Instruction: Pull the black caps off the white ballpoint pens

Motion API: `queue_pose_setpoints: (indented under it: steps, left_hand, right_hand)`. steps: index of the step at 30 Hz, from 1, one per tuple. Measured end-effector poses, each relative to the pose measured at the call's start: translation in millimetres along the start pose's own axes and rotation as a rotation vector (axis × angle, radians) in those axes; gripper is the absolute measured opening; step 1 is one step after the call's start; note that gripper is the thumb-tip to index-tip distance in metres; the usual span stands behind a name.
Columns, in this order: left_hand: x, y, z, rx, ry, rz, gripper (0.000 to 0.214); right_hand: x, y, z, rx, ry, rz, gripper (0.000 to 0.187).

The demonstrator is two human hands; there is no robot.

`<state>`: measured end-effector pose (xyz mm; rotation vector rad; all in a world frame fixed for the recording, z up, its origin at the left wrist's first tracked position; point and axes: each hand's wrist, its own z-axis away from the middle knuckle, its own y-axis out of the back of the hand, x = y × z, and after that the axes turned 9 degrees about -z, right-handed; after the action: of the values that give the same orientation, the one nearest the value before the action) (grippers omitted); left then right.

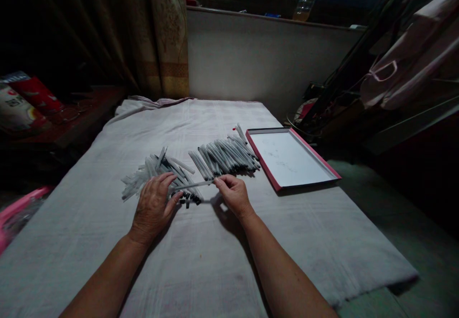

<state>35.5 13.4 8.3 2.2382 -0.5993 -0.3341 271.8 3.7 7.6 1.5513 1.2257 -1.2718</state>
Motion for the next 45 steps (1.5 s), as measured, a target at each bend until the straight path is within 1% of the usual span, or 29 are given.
queue_pose_setpoints:
  steps: [3, 6, 14, 18, 22, 27, 29, 34, 39, 43, 45]
  left_hand:
    - [-3, -3.9, 3, -0.010, -0.010, 0.038, 0.029]
    - [-5, -4.0, 3, -0.049, -0.024, 0.092, 0.023]
    - [-3, 0.5, 1, -0.104, 0.006, 0.171, 0.030]
    - [-3, 3.4, 0, -0.158, 0.035, 0.205, 0.036]
    - [-4, 5.8, -1, -0.181, 0.058, 0.212, 0.039]
    - [-4, 5.0, 0, -0.167, 0.077, 0.223, 0.037]
    - [-4, 4.2, 0, -0.158, 0.082, 0.233, 0.036]
    - [-3, 4.0, 0, -0.155, 0.079, 0.244, 0.035]
    - [-4, 5.4, -1, -0.142, 0.051, 0.226, 0.032]
    - [-4, 5.2, -1, -0.145, 0.067, 0.216, 0.035]
    - [-5, 4.8, 0, -0.169, 0.083, 0.224, 0.035]
  right_hand:
    - [0, 0, 0, -0.009, -0.046, -0.020, 0.032]
    - [1, 0, 0, 0.002, -0.075, -0.035, 0.033]
    - [-1, 4, -2, -0.029, -0.140, -0.133, 0.031]
    - [-4, 6, -3, -0.041, -0.155, -0.175, 0.025]
    - [-7, 7, -2, -0.071, -0.180, -0.227, 0.023]
    - [-10, 7, -1, -0.079, -0.253, -0.283, 0.032]
    - [-11, 6, 0, -0.071, -0.276, -0.280, 0.029]
    - [-12, 6, -1, -0.068, -0.235, -0.233, 0.027]
    - [-7, 8, -1, -0.066, -0.227, -0.230, 0.027]
    - [-5, 7, 0, -0.082, -0.227, -0.232, 0.029]
    - [-5, 6, 0, -0.087, -0.224, -0.204, 0.030]
